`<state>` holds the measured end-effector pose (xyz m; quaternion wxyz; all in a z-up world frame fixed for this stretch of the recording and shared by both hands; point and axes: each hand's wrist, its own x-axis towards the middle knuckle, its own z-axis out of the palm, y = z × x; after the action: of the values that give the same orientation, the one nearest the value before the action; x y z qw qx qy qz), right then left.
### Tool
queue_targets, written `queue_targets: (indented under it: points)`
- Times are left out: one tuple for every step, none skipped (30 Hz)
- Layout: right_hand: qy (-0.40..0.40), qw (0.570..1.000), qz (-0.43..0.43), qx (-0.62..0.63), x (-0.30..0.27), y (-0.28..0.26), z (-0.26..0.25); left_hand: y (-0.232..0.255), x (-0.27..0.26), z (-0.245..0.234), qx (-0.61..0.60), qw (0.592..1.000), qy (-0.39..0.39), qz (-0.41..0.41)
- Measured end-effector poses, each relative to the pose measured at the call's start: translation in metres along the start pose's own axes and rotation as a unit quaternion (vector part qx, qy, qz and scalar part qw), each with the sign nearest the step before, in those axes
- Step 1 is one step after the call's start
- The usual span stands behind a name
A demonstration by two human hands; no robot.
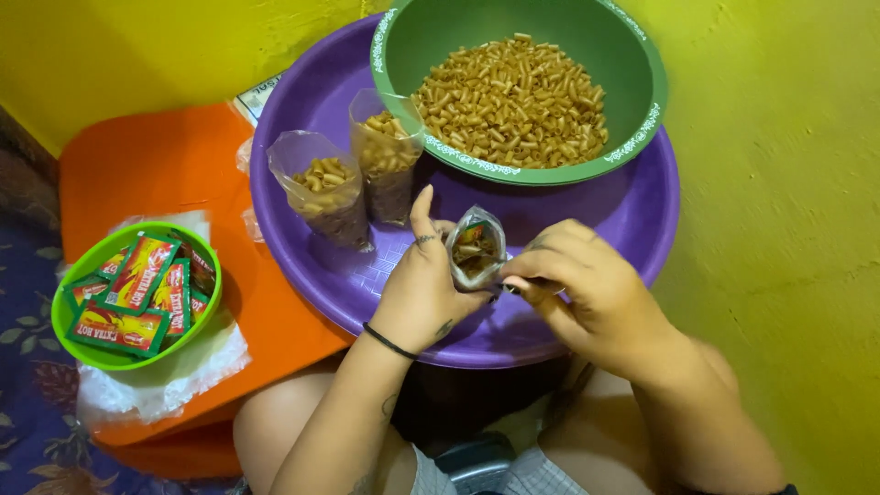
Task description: A person is manually packaging snacks by scooping them from a large bowl into small plastic bags using a spoon.
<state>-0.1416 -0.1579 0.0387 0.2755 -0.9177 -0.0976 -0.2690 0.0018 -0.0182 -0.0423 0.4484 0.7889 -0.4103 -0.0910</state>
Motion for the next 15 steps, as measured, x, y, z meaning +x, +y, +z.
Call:
queue_targets:
  points:
    - [0.000,1.000,0.000,0.000,0.000,-0.001,-0.001,0.001,-0.001,0.000,0.000,1.000,-0.001,0.000]
    - [-0.001,1.000,0.004,0.009,0.000,-0.001,-0.001,0.003,-0.001,-0.001,-0.002,1.000,-0.007,-0.002]
    - [-0.003,1.000,0.007,0.017,0.000,-0.002,-0.001,0.004,-0.001,-0.001,-0.004,1.000,-0.013,-0.004]
    - [-0.002,1.000,0.007,0.017,-0.002,-0.003,-0.004,0.005,-0.002,-0.003,-0.004,1.000,-0.013,-0.004]
    - [0.029,1.000,0.001,0.012,-0.004,-0.005,-0.007,0.006,-0.003,-0.004,-0.005,1.000,-0.008,-0.002]
    - [0.060,0.998,-0.005,0.006,-0.006,-0.007,-0.009,0.007,-0.003,-0.004,-0.006,1.000,-0.003,-0.001]
    - [0.061,0.998,-0.005,0.005,-0.006,-0.008,-0.011,0.006,-0.002,-0.004,-0.006,1.000,-0.004,-0.001]
    - [0.063,0.998,-0.004,-0.006,-0.006,-0.009,-0.013,0.005,-0.002,-0.004,-0.011,1.000,-0.004,0.002]
    - [0.065,0.998,-0.002,-0.017,-0.006,-0.010,-0.014,0.005,-0.001,-0.004,-0.016,1.000,-0.006,0.005]
    - [0.066,0.998,-0.001,-0.018,-0.005,-0.007,-0.011,0.002,-0.001,-0.002,-0.016,1.000,-0.007,0.006]
    - [0.038,0.999,0.011,-0.016,-0.005,-0.003,-0.009,0.000,-0.001,0.000,-0.019,1.000,-0.020,0.009]
    - [0.010,1.000,0.022,-0.014,-0.004,0.000,-0.006,-0.002,0.000,0.001,-0.021,0.999,-0.034,0.012]
    - [0.011,1.000,0.023,-0.013,-0.003,-0.001,-0.007,0.000,-0.001,0.001,-0.020,0.999,-0.034,0.013]
    - [0.014,1.000,0.027,-0.007,-0.002,-0.003,-0.007,0.002,-0.003,0.001,-0.014,0.999,-0.021,0.036]
    - [0.015,0.999,0.032,-0.001,-0.002,-0.004,-0.008,0.004,-0.004,0.001,-0.008,0.998,-0.007,0.060]
